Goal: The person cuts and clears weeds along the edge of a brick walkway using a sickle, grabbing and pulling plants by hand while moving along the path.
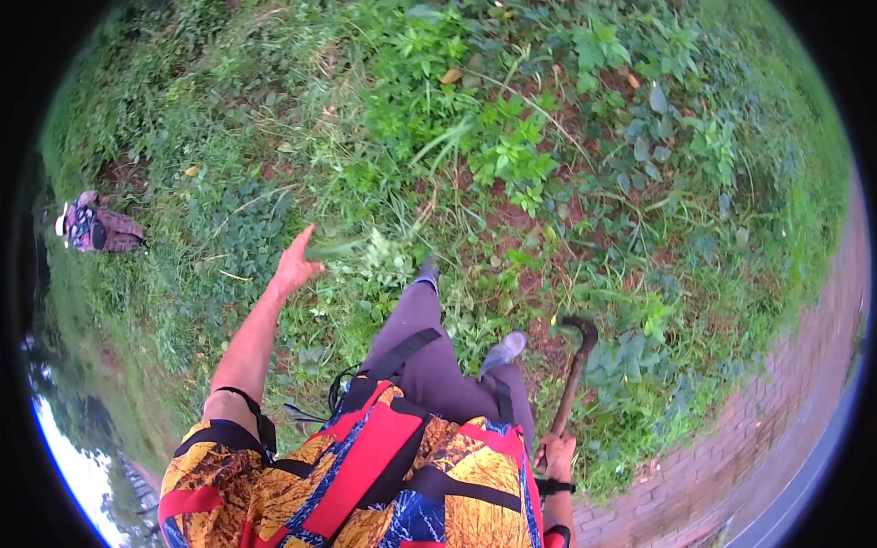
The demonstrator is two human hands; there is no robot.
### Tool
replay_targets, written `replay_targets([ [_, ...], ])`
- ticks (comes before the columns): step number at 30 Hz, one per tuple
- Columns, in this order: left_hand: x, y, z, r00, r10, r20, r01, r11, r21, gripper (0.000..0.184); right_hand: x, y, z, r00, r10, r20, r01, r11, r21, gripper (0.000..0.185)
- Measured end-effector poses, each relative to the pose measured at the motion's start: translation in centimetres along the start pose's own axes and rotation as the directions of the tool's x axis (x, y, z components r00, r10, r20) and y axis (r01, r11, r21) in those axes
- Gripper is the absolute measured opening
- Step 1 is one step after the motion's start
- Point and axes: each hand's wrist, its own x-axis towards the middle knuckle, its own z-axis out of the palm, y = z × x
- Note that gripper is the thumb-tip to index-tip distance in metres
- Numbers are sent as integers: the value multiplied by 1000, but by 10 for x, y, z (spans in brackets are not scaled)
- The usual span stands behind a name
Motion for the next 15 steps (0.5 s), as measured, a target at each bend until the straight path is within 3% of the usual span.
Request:
replay_targets([
  [3,-16,4,3,977,41,-210,-15,992,122,73,-22,5,-3,995,-84,-52,83,996,-25,7],
  [5,-16,-10,6,981,24,-191,-11,997,71,35,-28,17,-10,991,-113,-74,108,992,-63,7],
  [6,-14,-18,12,984,26,-178,-19,999,44,26,-26,24,-13,990,-118,-78,112,990,-86,7],
  [8,-21,-13,25,978,37,-205,-32,999,27,32,-20,38,-18,989,-116,-88,103,985,-140,7],
  [9,-25,-15,34,988,-37,-149,30,998,-51,27,-19,43,-20,990,-111,-88,95,982,-166,8],
  [11,-30,-24,52,996,5,-92,-22,983,-181,21,-11,49,-22,990,-101,-96,79,973,-215,10],
  [13,-23,-68,93,997,-64,44,76,913,-401,33,-4,54,-24,991,-85,-107,55,965,-255,12],
  [14,-1,-28,79,999,-47,20,51,963,-265,31,-1,54,-25,991,-78,-112,46,962,-268,13],
  [15,-35,-58,100,990,-62,125,85,978,-191,31,3,60,-25,990,-64,-123,28,961,-277,15],
])
